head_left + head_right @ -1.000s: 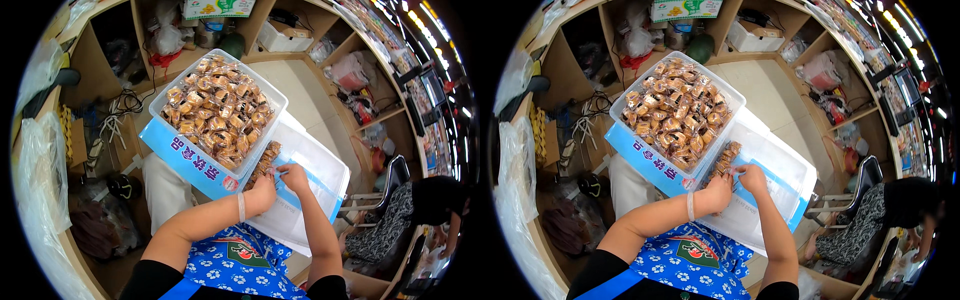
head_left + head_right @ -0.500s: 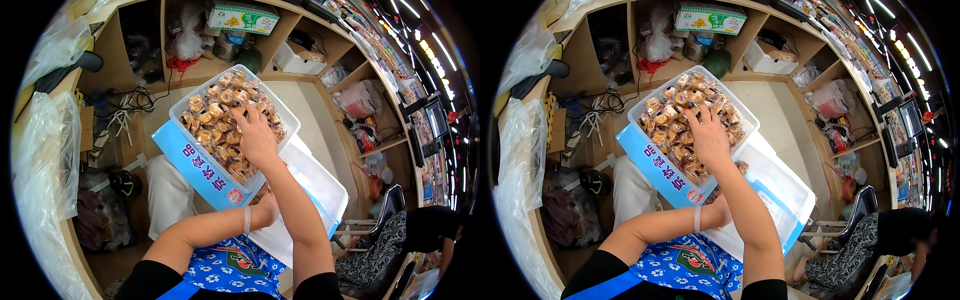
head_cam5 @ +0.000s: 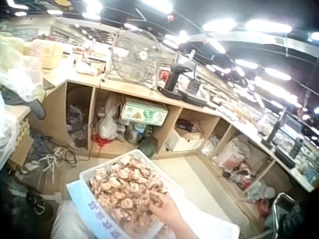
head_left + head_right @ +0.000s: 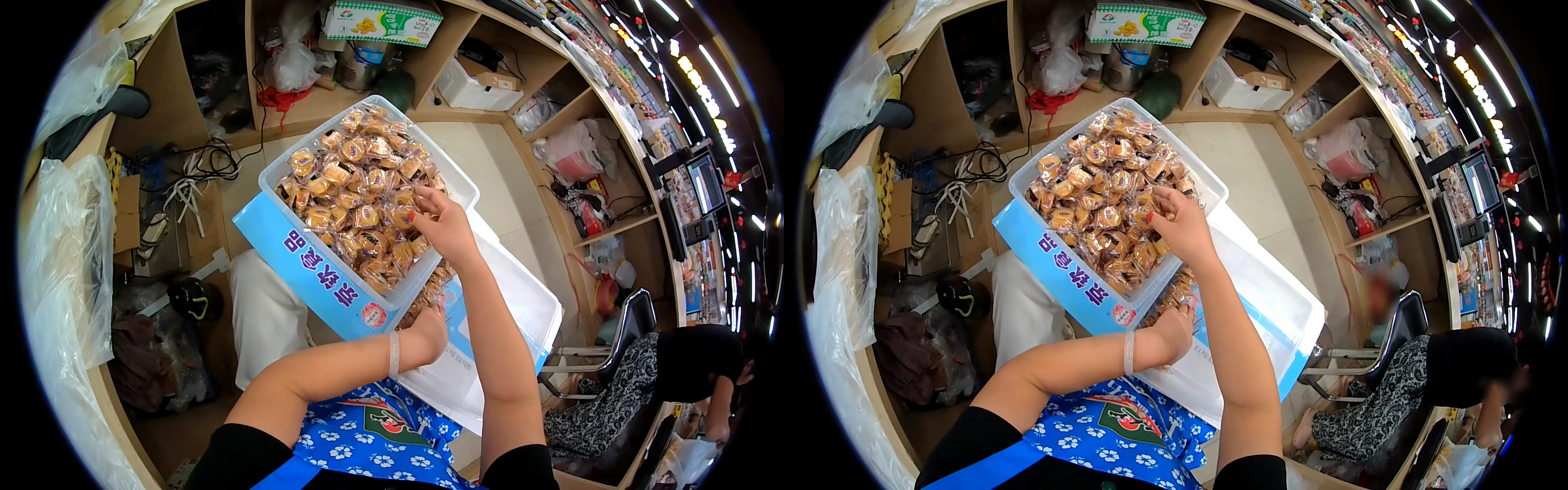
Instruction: The person sorts small packaged food items from a large container into organized rows in a shallow tray by hand.
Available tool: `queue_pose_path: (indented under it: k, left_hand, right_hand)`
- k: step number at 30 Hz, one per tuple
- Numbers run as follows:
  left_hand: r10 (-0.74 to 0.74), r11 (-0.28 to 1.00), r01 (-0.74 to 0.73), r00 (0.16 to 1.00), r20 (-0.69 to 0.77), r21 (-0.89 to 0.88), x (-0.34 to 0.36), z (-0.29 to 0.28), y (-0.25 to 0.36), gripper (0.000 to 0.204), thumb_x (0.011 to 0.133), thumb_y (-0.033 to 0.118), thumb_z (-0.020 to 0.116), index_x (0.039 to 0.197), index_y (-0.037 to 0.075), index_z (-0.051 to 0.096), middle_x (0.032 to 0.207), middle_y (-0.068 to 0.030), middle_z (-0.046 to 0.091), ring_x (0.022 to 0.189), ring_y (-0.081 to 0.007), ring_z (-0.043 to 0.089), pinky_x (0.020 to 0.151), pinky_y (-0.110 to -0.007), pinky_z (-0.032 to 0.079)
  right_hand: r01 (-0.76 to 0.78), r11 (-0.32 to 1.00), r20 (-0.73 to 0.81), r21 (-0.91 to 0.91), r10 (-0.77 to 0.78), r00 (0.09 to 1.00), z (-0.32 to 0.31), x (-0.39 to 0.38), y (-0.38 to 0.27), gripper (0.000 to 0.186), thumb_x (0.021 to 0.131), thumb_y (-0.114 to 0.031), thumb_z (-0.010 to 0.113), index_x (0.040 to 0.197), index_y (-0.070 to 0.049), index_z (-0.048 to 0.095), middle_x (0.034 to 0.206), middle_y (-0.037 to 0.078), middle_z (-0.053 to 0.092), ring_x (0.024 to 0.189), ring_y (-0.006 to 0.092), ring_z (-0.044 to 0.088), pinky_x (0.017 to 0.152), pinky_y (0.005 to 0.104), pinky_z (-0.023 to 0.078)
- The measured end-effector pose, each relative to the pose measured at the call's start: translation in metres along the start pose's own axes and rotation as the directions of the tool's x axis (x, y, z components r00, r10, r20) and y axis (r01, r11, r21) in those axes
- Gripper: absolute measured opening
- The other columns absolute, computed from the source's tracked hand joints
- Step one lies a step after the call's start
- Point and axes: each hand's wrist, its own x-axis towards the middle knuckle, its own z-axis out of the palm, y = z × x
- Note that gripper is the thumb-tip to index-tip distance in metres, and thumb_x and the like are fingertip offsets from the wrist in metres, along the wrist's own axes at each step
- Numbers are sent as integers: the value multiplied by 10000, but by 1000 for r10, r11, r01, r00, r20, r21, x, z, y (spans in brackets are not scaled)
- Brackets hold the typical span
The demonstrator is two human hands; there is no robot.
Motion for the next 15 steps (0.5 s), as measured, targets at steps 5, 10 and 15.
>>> queue_pose_path:
  k: [5, 10, 15]
  left_hand:
    - [-46, 998, 42, 995, -84, -43, 20, 27, 5, 644, 789, 276, 751, 1312, -63, 589, 1505, -252, 406, 1332, -364, 443, 952, -367, 440]
    - [13, 1000, -13, 1000, 13, -18, -2, -4, -2, 589, 819, 258, 716, 1301, -60, 599, 1497, -241, 419, 1330, -360, 446, 938, -374, 450]
    - [-21, 1000, 21, 993, -115, -4, 5, 12, 3, 545, 822, 251, 703, 1269, -51, 628, 1457, -235, 459, 1275, -341, 480, 902, -364, 457]
  right_hand:
    - [-51, 999, -9, -18, 51, 999, 1, -2, 9, 568, 897, -39, 668, 1423, 14, 462, 1302, 153, 605, 1039, 161, 629, 896, 305, 520]
    - [21, 992, -45, -126, -27, 999, 0, -3, -2, 639, 834, -17, 698, 1435, -76, 488, 1139, 91, 618, 797, 107, 556, 769, 290, 508]
    - [37, 946, -61, -321, -59, 996, 1, -7, -25, 715, 760, -30, 739, 1427, -85, 488, 1047, 69, 642, 752, 124, 576, 736, 292, 511]
